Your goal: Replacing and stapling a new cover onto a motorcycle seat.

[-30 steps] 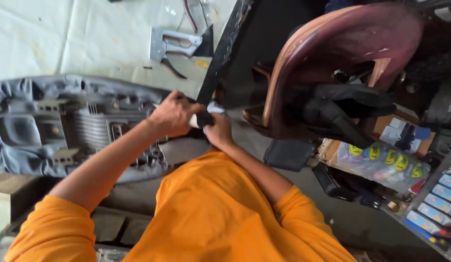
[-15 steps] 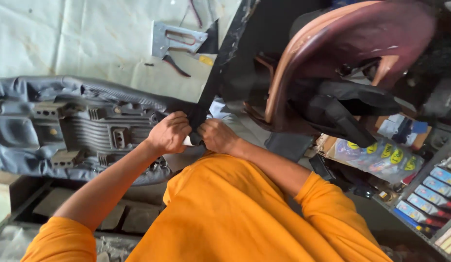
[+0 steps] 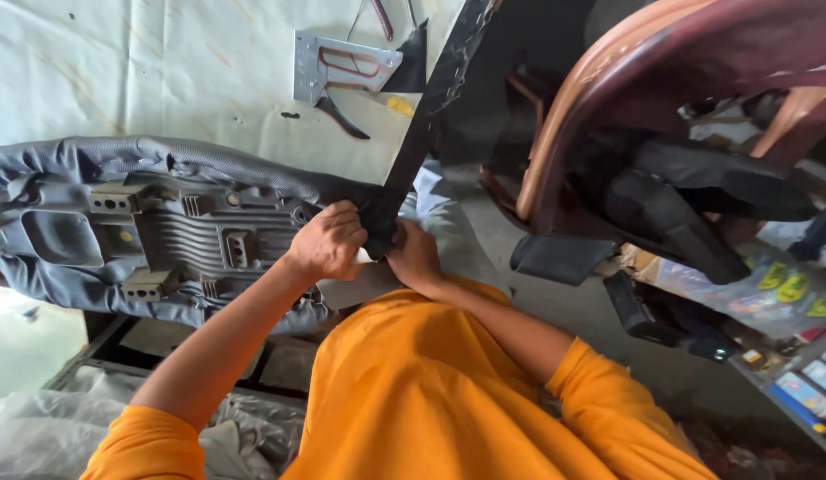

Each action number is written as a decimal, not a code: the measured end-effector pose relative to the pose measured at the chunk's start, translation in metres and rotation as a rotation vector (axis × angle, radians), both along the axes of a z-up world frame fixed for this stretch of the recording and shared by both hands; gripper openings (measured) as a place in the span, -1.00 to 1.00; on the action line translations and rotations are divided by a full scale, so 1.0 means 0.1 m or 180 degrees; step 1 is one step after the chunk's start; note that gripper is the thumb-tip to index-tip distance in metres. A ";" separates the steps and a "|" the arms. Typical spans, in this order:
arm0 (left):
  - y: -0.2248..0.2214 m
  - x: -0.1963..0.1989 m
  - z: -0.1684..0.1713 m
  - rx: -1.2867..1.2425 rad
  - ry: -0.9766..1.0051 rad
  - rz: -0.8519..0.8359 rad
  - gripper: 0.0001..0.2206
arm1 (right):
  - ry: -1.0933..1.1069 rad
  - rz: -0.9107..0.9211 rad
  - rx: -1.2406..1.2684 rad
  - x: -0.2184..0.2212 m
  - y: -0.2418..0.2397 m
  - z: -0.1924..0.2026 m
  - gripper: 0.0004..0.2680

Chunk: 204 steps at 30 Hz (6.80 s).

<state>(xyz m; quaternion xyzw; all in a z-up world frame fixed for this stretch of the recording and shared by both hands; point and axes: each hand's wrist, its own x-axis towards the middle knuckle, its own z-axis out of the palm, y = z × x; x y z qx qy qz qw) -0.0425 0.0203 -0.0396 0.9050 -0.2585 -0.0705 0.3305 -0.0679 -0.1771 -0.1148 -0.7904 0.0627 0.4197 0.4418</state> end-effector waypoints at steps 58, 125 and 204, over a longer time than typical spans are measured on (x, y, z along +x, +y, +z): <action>0.30 -0.39 -0.01 0.1306 0.0266 -0.1497 -0.60 | -0.3516 0.1039 -0.0434 1.73 1.35 -0.83 -0.43; 0.35 -0.71 -0.32 0.1354 -0.0042 -0.1548 -0.67 | -0.1454 0.3722 0.1125 0.83 -0.14 -0.22 -0.67; 0.42 -0.98 0.36 0.0979 0.0829 0.1781 -0.52 | -0.1071 0.3787 -0.0193 0.97 0.73 0.99 -0.82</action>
